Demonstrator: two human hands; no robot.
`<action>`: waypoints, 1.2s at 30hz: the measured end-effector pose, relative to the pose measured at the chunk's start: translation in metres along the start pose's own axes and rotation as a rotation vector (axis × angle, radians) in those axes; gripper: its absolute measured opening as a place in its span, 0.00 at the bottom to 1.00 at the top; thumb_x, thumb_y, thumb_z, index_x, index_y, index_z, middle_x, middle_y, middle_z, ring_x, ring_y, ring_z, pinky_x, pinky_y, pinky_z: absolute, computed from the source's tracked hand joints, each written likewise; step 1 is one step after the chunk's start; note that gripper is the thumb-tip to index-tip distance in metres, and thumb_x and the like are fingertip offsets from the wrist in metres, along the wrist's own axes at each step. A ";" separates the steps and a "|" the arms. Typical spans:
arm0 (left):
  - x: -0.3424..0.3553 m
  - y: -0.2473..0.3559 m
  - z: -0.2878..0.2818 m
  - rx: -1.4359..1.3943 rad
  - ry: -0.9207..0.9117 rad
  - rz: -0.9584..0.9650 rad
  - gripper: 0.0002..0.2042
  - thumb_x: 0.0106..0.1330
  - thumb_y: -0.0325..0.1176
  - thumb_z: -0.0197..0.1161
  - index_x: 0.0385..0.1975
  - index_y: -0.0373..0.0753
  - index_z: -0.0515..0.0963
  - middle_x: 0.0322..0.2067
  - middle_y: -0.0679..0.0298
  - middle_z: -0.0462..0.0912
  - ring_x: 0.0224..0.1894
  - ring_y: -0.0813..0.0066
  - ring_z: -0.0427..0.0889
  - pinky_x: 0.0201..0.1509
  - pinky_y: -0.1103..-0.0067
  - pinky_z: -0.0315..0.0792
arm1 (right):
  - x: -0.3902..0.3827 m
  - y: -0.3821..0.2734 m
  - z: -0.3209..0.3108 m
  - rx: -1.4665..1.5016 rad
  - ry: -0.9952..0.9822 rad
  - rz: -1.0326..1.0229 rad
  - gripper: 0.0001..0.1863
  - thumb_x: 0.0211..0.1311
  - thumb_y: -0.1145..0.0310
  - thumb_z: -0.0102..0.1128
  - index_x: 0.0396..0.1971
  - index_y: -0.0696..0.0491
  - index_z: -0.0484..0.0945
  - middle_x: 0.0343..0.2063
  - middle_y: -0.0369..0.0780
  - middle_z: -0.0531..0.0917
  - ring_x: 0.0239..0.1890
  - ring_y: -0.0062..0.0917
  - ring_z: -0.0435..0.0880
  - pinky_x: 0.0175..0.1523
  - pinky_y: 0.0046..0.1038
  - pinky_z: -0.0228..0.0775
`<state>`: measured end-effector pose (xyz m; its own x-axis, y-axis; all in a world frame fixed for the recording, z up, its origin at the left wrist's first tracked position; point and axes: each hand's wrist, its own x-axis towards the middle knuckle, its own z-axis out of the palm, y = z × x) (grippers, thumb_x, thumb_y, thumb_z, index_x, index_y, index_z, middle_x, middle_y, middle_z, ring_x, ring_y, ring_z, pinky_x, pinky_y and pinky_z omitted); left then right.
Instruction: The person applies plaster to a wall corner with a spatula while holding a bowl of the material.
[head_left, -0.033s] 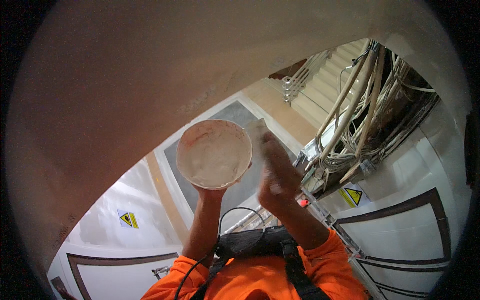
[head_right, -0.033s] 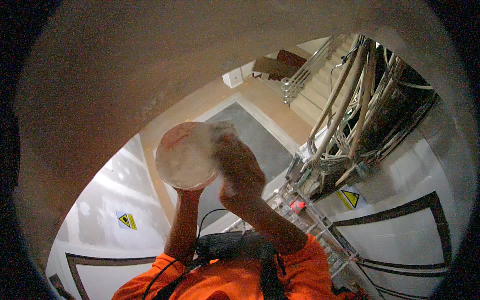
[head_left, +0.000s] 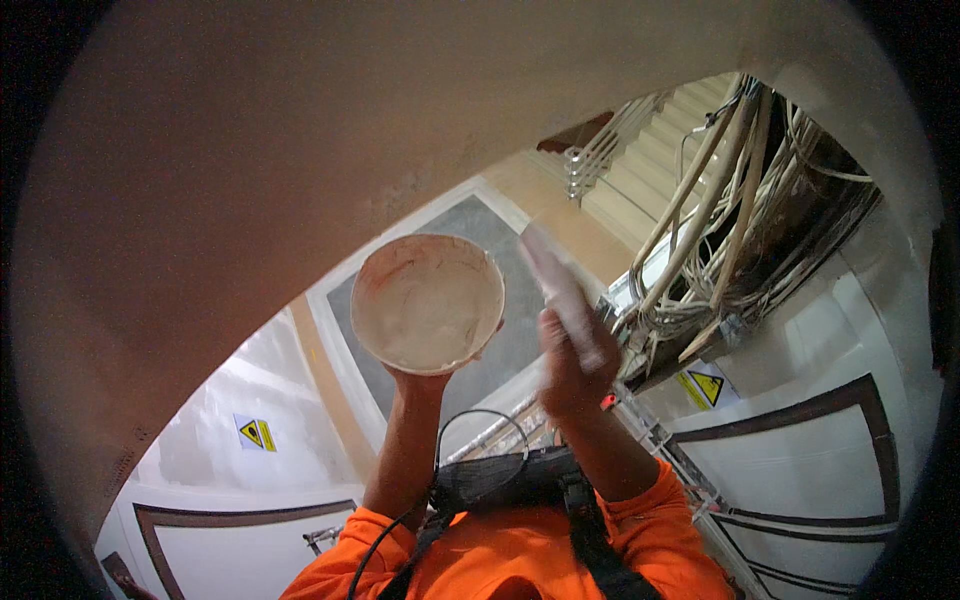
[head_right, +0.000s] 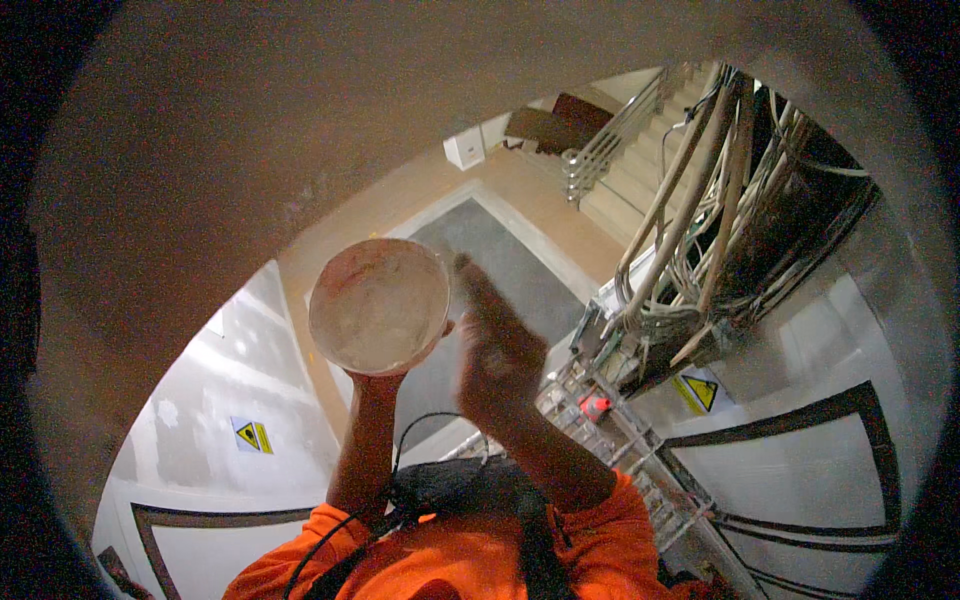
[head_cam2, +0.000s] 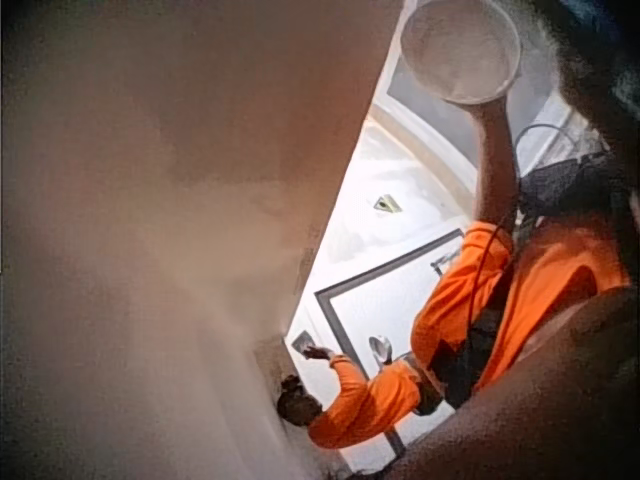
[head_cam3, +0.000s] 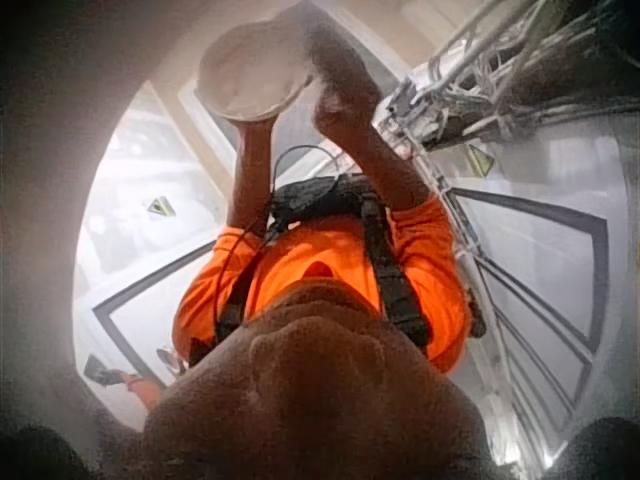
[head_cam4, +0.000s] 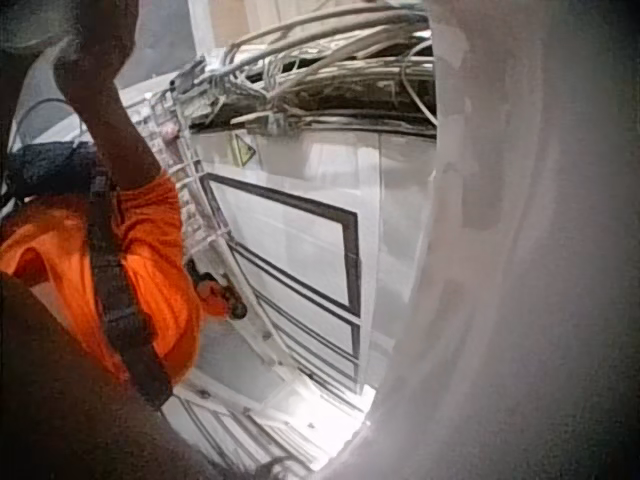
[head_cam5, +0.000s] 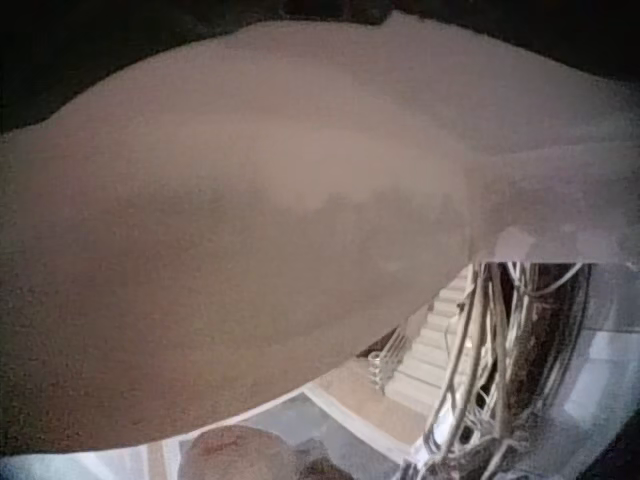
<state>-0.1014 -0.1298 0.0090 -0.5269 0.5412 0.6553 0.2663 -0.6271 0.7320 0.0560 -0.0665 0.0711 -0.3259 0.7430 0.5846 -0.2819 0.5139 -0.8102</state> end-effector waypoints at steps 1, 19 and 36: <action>-0.009 0.002 -0.002 -0.064 0.010 -0.050 0.41 0.51 0.63 0.53 0.63 0.51 0.47 0.62 0.60 0.53 0.63 0.57 0.53 0.63 0.55 0.52 | -0.001 0.004 -0.011 0.108 -0.052 0.153 0.18 0.49 0.75 0.51 0.44 0.53 0.74 0.44 0.44 0.77 0.46 0.35 0.76 0.54 0.35 0.66; -0.032 0.017 0.017 -1.194 0.226 -0.306 0.36 0.53 0.67 0.40 0.58 0.51 0.58 0.58 0.59 0.61 0.58 0.56 0.61 0.59 0.57 0.60 | -0.030 0.042 -0.010 -0.428 -0.459 -0.503 0.34 0.44 0.75 0.55 0.57 0.57 0.58 0.58 0.51 0.59 0.61 0.50 0.56 0.64 0.46 0.48; -0.027 0.009 -0.005 -0.982 0.321 -0.460 0.35 0.55 0.64 0.43 0.59 0.49 0.56 0.59 0.58 0.59 0.60 0.57 0.59 0.60 0.56 0.58 | -0.015 0.059 -0.074 0.529 -0.037 0.585 0.29 0.42 0.78 0.47 0.53 0.60 0.65 0.46 0.44 0.74 0.50 0.33 0.73 0.56 0.30 0.64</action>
<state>-0.0891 -0.1529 -0.0032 -0.6319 0.7539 0.1800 -0.6813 -0.6510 0.3348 0.1112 -0.0151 0.0111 -0.5811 0.8101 0.0780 -0.4441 -0.2353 -0.8645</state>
